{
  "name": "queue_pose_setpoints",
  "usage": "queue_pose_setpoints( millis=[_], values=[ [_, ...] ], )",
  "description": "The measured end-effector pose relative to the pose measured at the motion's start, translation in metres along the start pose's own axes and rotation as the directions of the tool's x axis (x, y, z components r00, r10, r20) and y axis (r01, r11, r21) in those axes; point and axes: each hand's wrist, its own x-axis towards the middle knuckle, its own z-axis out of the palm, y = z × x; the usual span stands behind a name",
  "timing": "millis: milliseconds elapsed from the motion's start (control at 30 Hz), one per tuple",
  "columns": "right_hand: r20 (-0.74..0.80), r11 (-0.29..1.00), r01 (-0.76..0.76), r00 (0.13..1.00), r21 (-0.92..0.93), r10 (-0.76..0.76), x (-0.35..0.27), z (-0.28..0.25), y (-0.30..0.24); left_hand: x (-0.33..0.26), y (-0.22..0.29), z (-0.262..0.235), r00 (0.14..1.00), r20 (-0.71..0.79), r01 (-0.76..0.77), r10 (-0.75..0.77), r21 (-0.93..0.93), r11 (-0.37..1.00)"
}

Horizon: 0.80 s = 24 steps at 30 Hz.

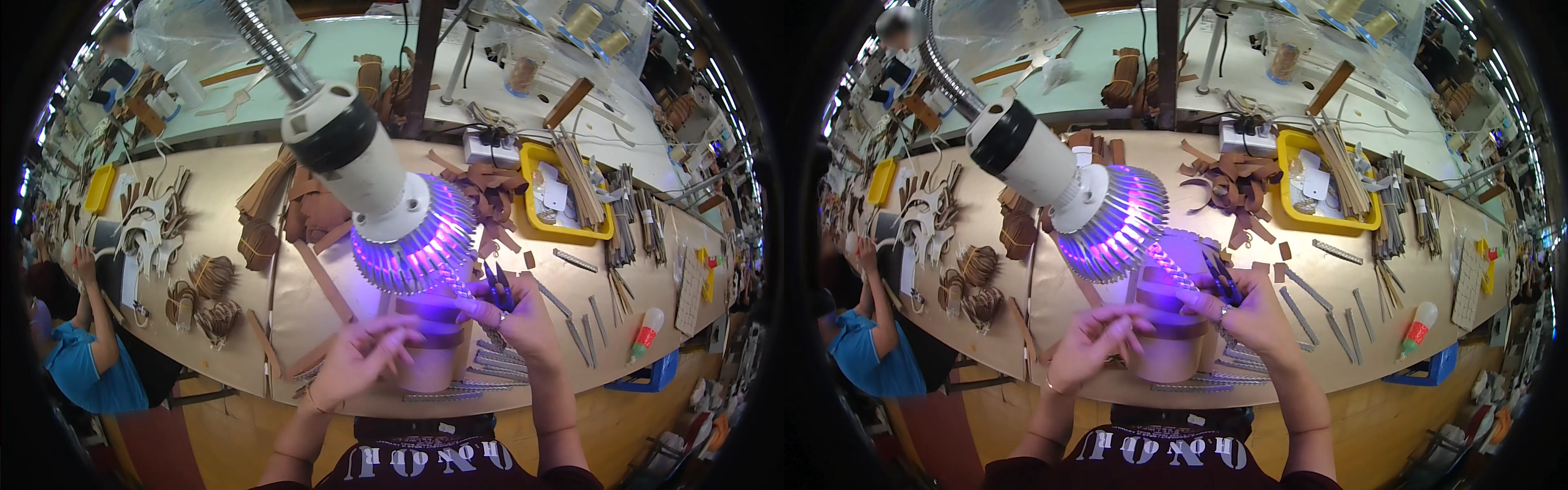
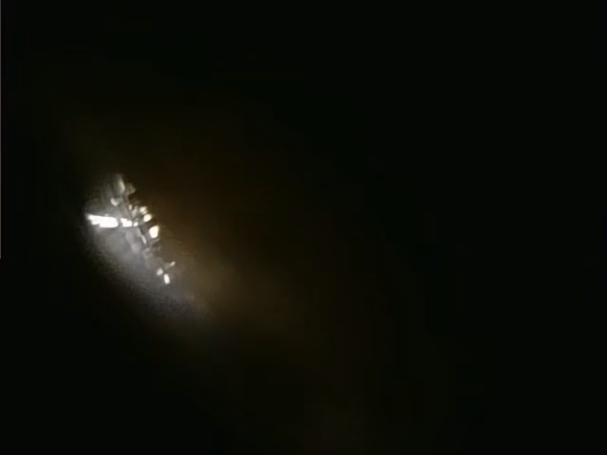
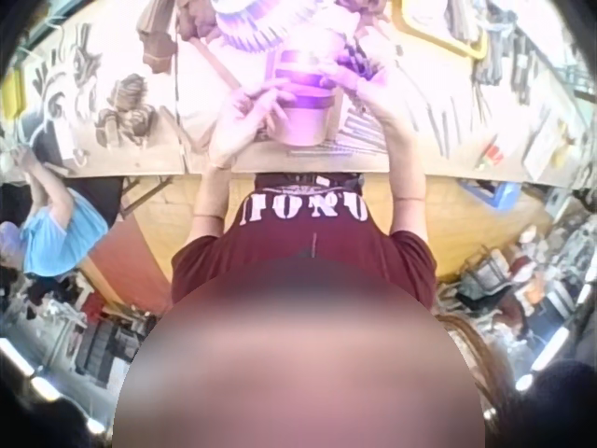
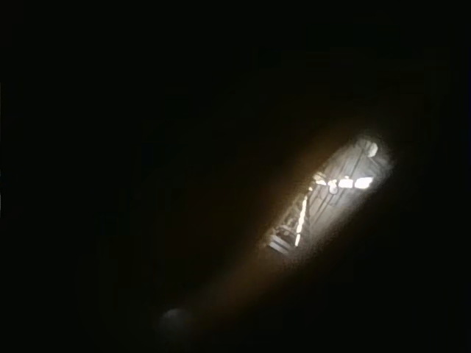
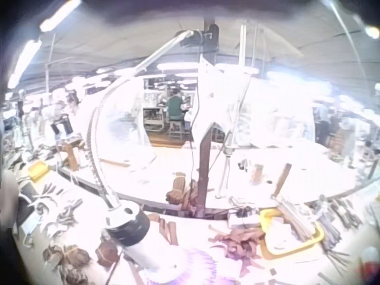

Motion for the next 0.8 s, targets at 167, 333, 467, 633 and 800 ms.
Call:
queue_pose_setpoints(
  millis=[167,333,467,633,800],
  values=[
    [0.032,0.996,-0.080,0.996,0.048,0.078,0.017,0.009,0.001,0.012,-0.013,-0.019,0.943,-0.265,-0.202,0.202,0.028,0.979],
    [0.075,0.997,-0.058,0.996,0.059,0.054,0.035,0.015,0.002,0.034,-0.020,-0.021,0.926,-0.253,-0.279,0.281,0.044,0.959],
    [-0.038,0.942,0.030,0.999,0.334,-0.018,0.037,0.019,0.005,0.038,-0.019,-0.018,0.939,-0.196,-0.286,0.282,0.010,0.958],
    [-0.384,0.877,0.287,0.914,0.385,-0.131,0.038,0.037,0.010,0.032,-0.016,0.011,0.976,-0.153,-0.169,0.155,-0.077,0.983],
    [-0.521,0.847,0.419,0.828,0.328,-0.207,0.030,0.050,0.021,0.035,-0.018,0.021,0.959,-0.179,-0.245,0.219,-0.136,0.960]
  ],
)
